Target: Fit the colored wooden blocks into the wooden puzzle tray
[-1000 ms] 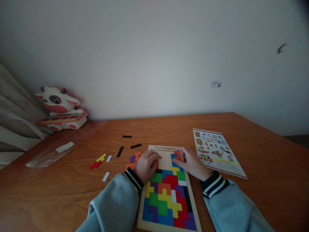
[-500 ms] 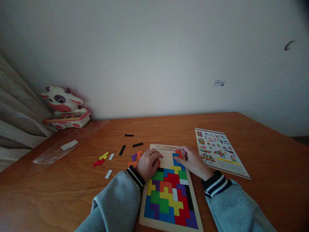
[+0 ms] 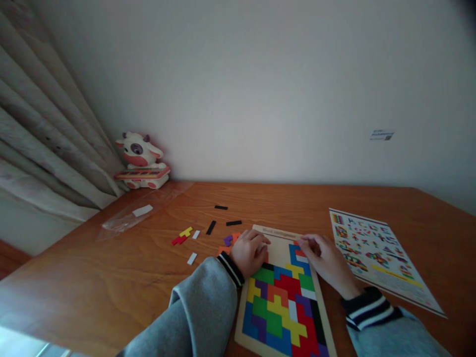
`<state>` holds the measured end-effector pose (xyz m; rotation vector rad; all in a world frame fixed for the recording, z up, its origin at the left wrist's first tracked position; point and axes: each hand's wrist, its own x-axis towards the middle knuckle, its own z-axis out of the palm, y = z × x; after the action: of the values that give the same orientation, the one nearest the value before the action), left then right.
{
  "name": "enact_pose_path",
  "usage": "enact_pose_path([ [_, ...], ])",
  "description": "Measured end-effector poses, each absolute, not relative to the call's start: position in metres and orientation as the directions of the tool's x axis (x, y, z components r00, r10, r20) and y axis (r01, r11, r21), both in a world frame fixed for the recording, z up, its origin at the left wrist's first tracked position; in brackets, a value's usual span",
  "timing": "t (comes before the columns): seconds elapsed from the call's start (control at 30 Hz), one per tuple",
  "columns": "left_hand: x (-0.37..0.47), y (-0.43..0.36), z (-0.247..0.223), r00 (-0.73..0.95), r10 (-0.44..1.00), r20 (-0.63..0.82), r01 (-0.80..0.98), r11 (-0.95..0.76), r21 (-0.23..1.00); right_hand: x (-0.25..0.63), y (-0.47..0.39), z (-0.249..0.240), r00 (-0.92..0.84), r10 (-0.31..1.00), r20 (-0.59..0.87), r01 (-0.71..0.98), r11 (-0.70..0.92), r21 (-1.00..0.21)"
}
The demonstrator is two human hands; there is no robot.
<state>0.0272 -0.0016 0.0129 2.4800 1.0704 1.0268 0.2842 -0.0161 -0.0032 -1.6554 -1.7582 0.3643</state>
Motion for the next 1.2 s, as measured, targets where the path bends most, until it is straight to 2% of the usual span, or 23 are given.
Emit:
enact_pose_path([
  [0.17,0.006,0.011,0.014,0.437,0.756,0.487,0.697,-0.627,0.349,0.285,-0.016,-0.005,0.026,0.956,0.291,0.772,0.166,-0.614],
  [0.3,-0.021,0.025,0.014,0.386,0.845,0.371,0.837,-0.489,0.244,0.287,-0.015,-0.008,0.006,0.959,0.284,0.766,0.178,-0.618],
  [0.7,-0.068,0.034,0.030,0.276,0.929,0.246,0.940,-0.314,0.132,0.288,-0.016,-0.009,0.000,0.960,0.280,0.753,0.184,-0.632],
  [0.93,-0.066,0.029,0.018,0.078,0.961,0.267,0.987,-0.112,0.115,0.288,-0.017,-0.008,-0.003,0.964,0.265,0.760,0.174,-0.626],
  [1.2,-0.061,0.051,0.006,0.159,0.952,0.260,0.958,-0.213,0.194,0.287,-0.016,-0.007,-0.001,0.963,0.269,0.783,0.168,-0.599],
])
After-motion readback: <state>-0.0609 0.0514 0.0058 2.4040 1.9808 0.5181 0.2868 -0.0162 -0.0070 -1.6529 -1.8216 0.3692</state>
